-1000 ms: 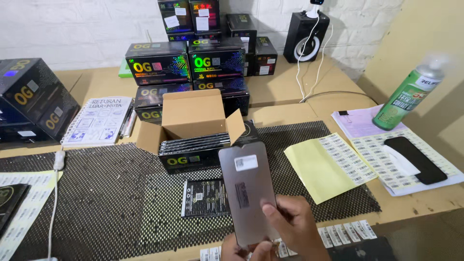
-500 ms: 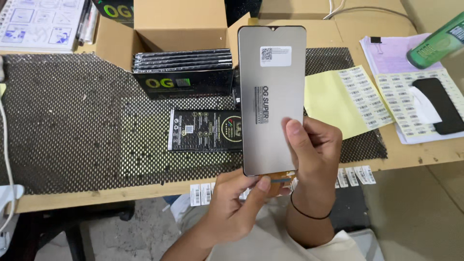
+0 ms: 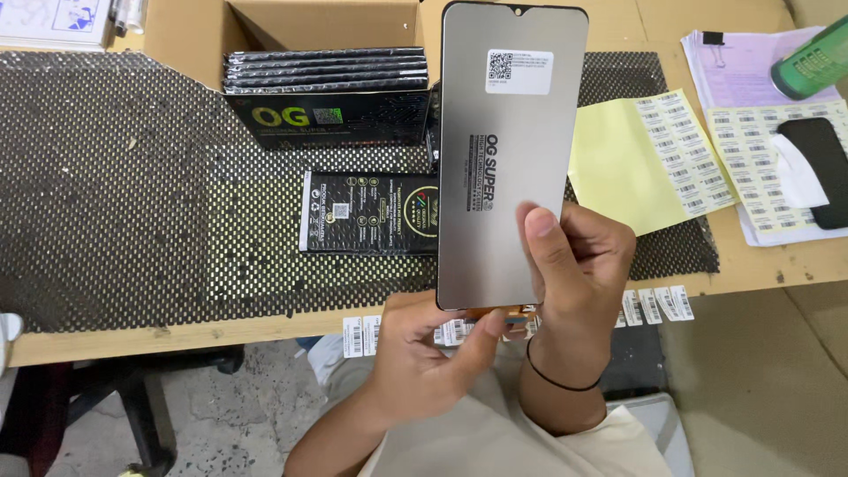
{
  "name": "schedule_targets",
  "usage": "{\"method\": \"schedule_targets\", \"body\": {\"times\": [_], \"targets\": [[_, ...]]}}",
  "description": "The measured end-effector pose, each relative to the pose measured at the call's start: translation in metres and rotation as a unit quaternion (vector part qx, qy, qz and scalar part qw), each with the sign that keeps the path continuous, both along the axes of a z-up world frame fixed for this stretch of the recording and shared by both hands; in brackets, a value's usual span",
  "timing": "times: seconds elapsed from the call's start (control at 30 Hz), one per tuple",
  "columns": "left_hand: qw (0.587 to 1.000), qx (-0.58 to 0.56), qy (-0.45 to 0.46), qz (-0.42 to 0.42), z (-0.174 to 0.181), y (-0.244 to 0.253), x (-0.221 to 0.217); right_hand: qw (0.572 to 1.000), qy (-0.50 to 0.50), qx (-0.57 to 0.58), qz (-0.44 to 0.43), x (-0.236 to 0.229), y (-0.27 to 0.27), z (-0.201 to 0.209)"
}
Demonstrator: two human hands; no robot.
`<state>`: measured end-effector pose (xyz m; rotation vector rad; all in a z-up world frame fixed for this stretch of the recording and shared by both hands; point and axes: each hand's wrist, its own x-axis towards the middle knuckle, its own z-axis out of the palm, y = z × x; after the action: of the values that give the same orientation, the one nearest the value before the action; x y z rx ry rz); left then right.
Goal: The person picks up a smartphone screen assembly, removes a protective plastic film from the back, and applies a small white sticker to the assembly before placing it back into a cardboard box.
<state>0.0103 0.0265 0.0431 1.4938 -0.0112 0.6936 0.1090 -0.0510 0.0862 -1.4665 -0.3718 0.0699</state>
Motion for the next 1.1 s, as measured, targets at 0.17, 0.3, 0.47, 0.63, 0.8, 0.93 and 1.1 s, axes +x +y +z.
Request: {"method": "schedule_targets", "body": {"times": [0.17, 0.3, 0.47, 0.63, 0.8, 0.93, 1.1], "targets": [[0.999, -0.039, 0.001, 0.007, -0.001, 0.0, 0.004, 1.0, -0.016, 0.002, 0.022, 0.006, -0.002, -0.011], [0.998, -0.058, 0.007, 0.016, -0.006, -0.004, 0.006, 0.999, -0.035, -0.04, 0.004, 0.001, -0.002, -0.006], [0.997, -0.069, 0.016, 0.024, -0.014, -0.01, 0.006, 0.997, -0.061, -0.023, 0.029, 0.006, -0.01, -0.022], [0.997, -0.06, 0.027, 0.028, -0.019, -0.009, 0.003, 0.993, -0.107, -0.032, 0.031, 0.008, -0.01, -0.021], [0.985, -0.167, 0.047, -0.027, -0.057, -0.018, -0.012, 0.993, -0.114, -0.03, -0.013, 0.01, -0.005, -0.025], [0.957, -0.223, 0.183, -0.003, -0.079, -0.031, -0.03, 0.996, -0.089, -0.005, -0.02, 0.016, -0.004, -0.026], [0.941, -0.171, 0.292, -0.014, -0.123, -0.026, -0.054, 0.995, -0.076, -0.036, -0.06, 0.017, -0.013, -0.033]]}}
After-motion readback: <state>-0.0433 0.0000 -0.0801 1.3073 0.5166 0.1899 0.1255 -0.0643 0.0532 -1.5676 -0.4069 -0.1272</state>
